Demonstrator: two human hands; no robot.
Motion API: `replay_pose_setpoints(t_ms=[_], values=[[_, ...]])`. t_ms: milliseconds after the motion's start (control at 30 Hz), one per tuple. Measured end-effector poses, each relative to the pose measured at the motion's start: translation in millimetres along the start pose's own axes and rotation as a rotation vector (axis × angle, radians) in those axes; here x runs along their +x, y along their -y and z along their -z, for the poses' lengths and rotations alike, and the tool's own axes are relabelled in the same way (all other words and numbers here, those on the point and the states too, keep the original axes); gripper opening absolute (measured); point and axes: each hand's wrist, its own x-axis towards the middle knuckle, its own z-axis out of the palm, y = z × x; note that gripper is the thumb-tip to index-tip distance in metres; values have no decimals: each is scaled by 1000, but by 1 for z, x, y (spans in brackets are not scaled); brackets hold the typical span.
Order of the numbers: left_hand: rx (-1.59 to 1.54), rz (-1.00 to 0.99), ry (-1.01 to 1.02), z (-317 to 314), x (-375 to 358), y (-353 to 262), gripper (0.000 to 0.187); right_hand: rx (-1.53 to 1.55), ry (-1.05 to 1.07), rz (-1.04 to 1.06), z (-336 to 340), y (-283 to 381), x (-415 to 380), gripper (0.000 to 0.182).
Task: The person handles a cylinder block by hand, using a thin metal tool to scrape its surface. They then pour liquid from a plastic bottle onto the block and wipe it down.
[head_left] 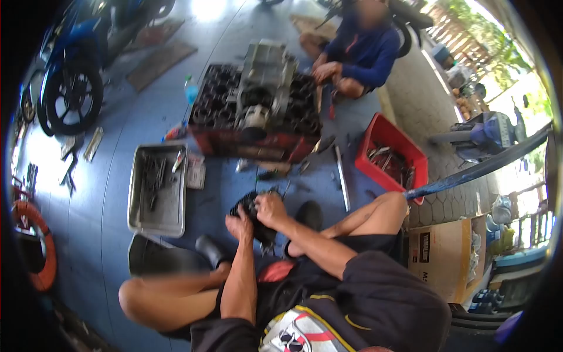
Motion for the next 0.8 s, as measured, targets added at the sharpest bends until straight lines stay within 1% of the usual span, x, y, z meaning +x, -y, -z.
replay_pose_setpoints(t_ms=[33, 67, 100, 133, 167, 200, 233, 300, 333, 400, 433, 500, 533, 600, 633, 700, 733, 800], values=[[59, 13, -25, 34, -3, 15, 69, 59, 30, 5, -23, 22, -11, 19], [301, 140, -54, 42, 8, 9, 72, 133, -38, -7, -16, 38, -7, 14], [344, 300, 1, -33, -92, 23, 73, -73, 73, -80, 29, -24, -72, 13], [359, 207, -100, -20, -79, 40, 72, -57, 60, -51, 14, -10, -63, 13], [319, 242, -33, 1, -60, 23, 68, -104, -21, -7, 2, -1, -47, 13], [318, 211, -52, 15, -44, 21, 65, -57, -73, 14, -15, 2, -30, 12], [362, 207, -63, 13, -45, 28, 63, -36, -75, 31, -18, -2, -29, 10], [352, 241, -22, 11, -43, 33, 64, 92, -28, -28, -20, -3, -23, 10], [350, 248, -27, 12, -41, 30, 64, 91, -21, -23, -18, 0, -22, 10], [321, 313, 49, 14, -39, 28, 65, 111, 42, -71, -13, 6, -27, 11], [321, 320, 49, 13, -39, 33, 65, 110, 49, -72, -13, 6, -31, 11], [296, 247, -21, 14, -39, 37, 66, 108, 87, 97, -14, 2, -38, 11], [296, 253, -19, 14, -38, 37, 66, 106, 93, 95, -17, 1, -35, 11], [301, 267, 16, 12, -36, 37, 65, 41, 29, 69, -25, 1, -25, 11], [302, 276, 16, 11, -36, 38, 65, 40, 38, 68, -27, 1, -23, 11], [323, 239, -7, 9, -31, 41, 64, 20, -6, 22, -32, 4, -20, 10], [327, 218, -50, 7, -31, 43, 63, 57, 40, 56, -30, 4, -23, 10], [291, 238, -48, 9, -29, 46, 64, 74, 36, 99, -28, 7, -27, 10]])
